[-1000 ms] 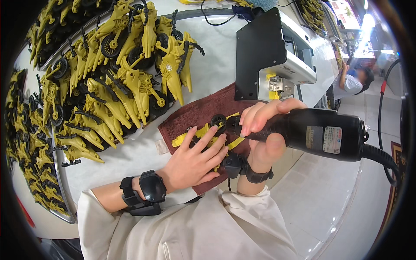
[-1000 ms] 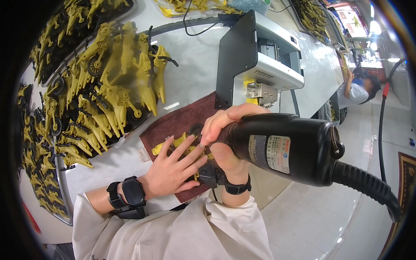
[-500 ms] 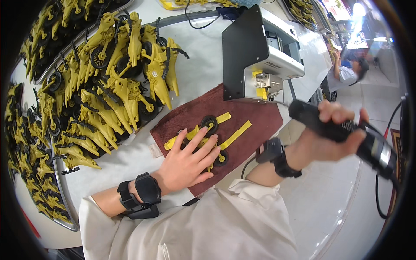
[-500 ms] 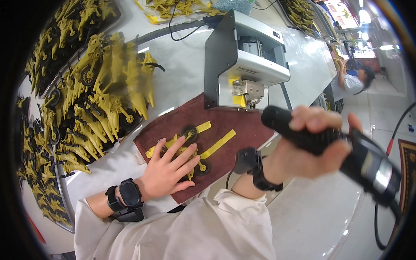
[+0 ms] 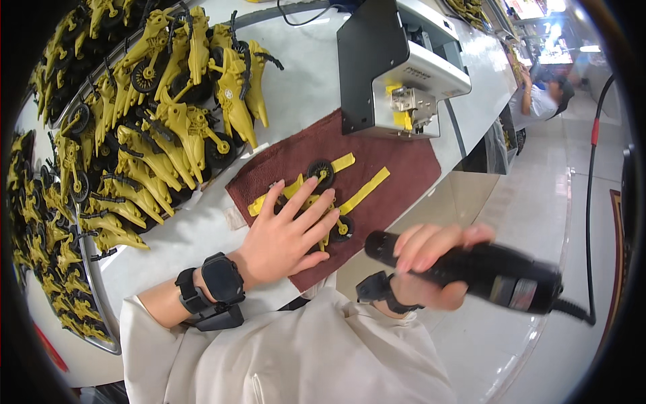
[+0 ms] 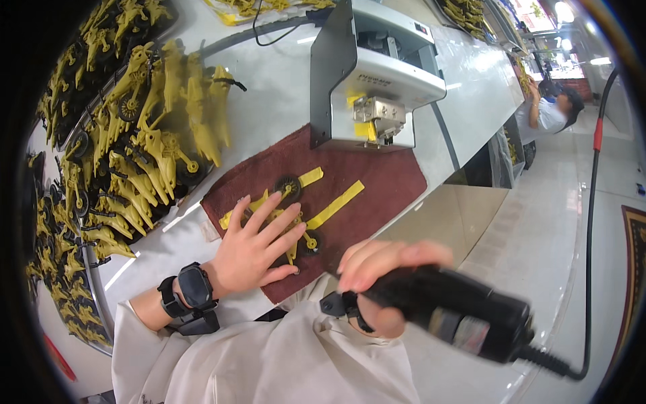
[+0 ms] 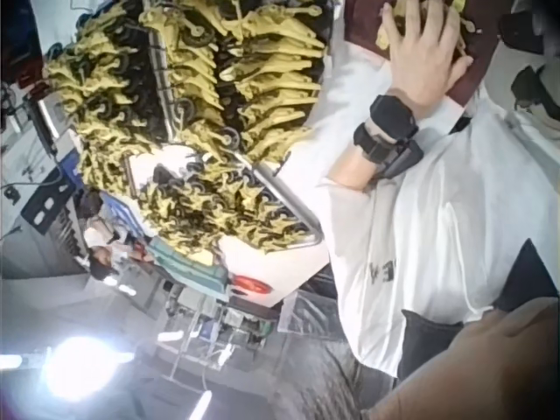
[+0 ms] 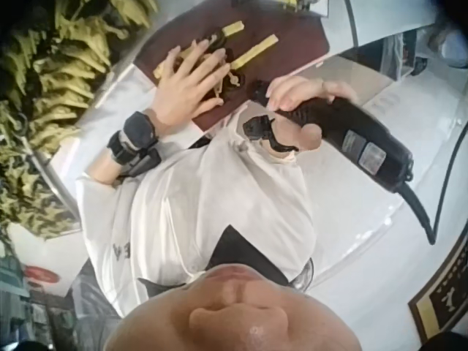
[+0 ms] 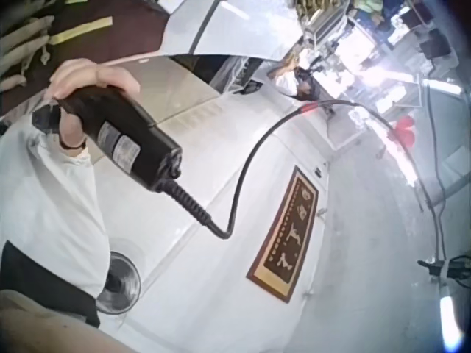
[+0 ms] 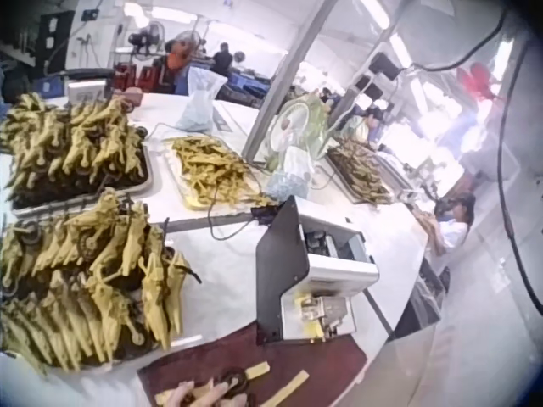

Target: Using an electric screwdriver to assemble yellow plastic toy components on a factory workbench.

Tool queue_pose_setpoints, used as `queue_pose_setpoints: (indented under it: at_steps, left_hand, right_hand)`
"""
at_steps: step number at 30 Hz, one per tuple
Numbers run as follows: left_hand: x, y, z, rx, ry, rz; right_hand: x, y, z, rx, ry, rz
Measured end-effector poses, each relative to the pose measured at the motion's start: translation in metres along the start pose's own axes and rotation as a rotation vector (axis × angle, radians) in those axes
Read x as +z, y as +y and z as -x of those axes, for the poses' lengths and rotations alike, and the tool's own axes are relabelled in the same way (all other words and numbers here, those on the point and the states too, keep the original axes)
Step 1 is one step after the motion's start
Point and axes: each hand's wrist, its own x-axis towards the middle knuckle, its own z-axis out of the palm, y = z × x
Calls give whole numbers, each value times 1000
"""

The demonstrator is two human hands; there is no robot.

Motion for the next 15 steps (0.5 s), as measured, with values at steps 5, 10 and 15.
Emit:
queue_pose_setpoints:
  at_steps: [5, 10, 15]
  left_hand:
    - [4, -2, 2, -3, 18, -3]
    - [3, 1, 2, 3, 28, -6]
    - [4, 1, 3, 8, 26, -19]
  right_hand:
    - [0, -3, 11, -66, -220, 8]
    - [-1, 1, 15, -63, -81, -74]
    - [7, 12, 12, 58, 39, 12]
